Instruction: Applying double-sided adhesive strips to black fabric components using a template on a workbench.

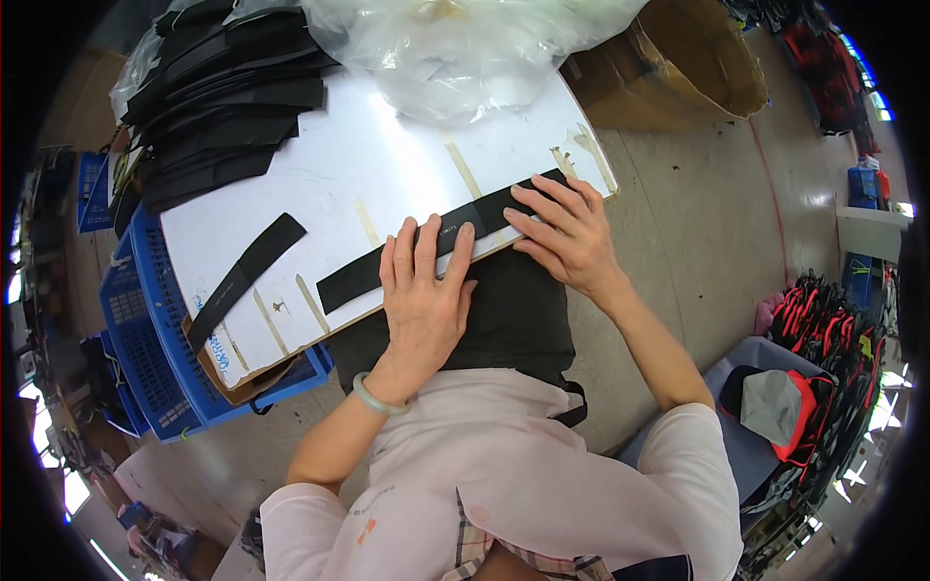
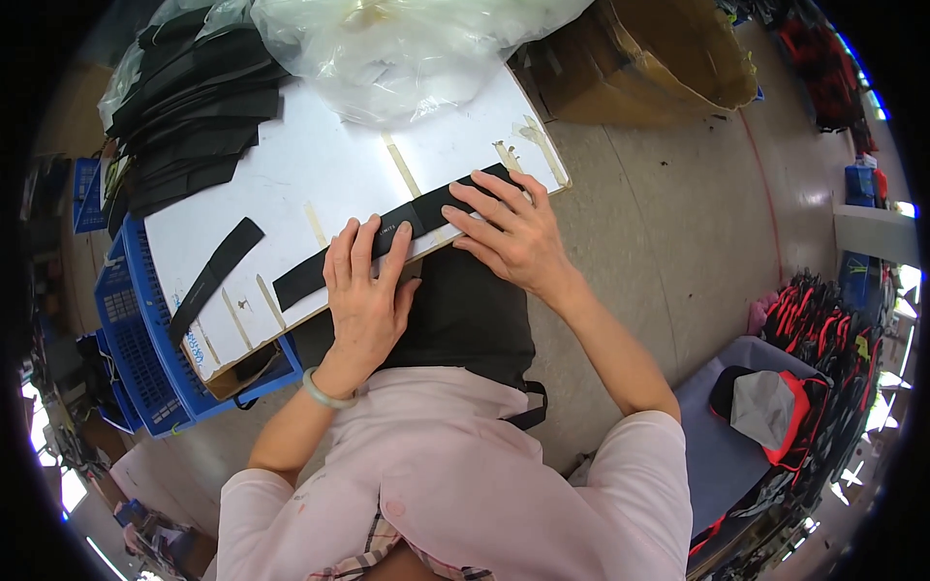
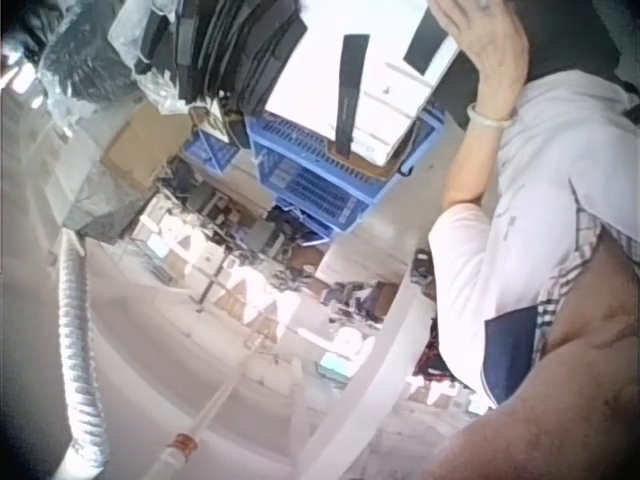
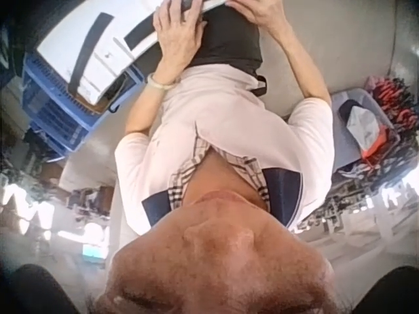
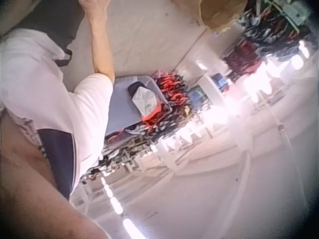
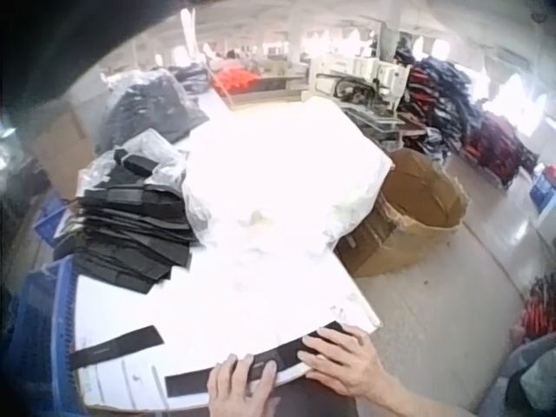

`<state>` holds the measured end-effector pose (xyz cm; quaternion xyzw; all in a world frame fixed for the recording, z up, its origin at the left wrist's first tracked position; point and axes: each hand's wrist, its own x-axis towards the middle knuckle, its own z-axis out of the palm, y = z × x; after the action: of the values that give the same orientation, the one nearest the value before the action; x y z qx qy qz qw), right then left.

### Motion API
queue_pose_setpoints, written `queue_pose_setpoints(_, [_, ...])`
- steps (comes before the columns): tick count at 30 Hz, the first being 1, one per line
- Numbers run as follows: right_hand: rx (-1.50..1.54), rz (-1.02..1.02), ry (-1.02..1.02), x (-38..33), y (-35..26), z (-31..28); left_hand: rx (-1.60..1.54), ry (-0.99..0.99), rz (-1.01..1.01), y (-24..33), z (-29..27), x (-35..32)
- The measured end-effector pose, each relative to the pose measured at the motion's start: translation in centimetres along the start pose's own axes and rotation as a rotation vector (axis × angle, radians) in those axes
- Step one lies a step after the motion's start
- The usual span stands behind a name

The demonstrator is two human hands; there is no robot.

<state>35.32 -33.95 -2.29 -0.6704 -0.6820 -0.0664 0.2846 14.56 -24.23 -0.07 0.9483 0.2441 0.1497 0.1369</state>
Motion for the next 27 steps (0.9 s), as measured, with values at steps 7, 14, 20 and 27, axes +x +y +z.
queue_pose_setpoints(7, [0.005,0.011,0.033,-0.6,0.1,0.6,0.013,0.015,-0.011,0.4,0.4,-0.1])
queue_pose_setpoints(14, [0.003,0.003,0.068,-1.1,0.4,0.9,0.03,0.016,-0.014,0.8,0.6,-0.2])
queue_pose_setpoints(20, [0.007,-0.001,0.087,-1.3,0.5,1.5,-0.032,0.015,-0.012,1.2,1.4,-0.3])
queue_pose_setpoints(27, [0.015,-0.013,0.109,-1.2,0.6,1.7,0.098,0.135,0.02,0.9,3.6,-0.5])
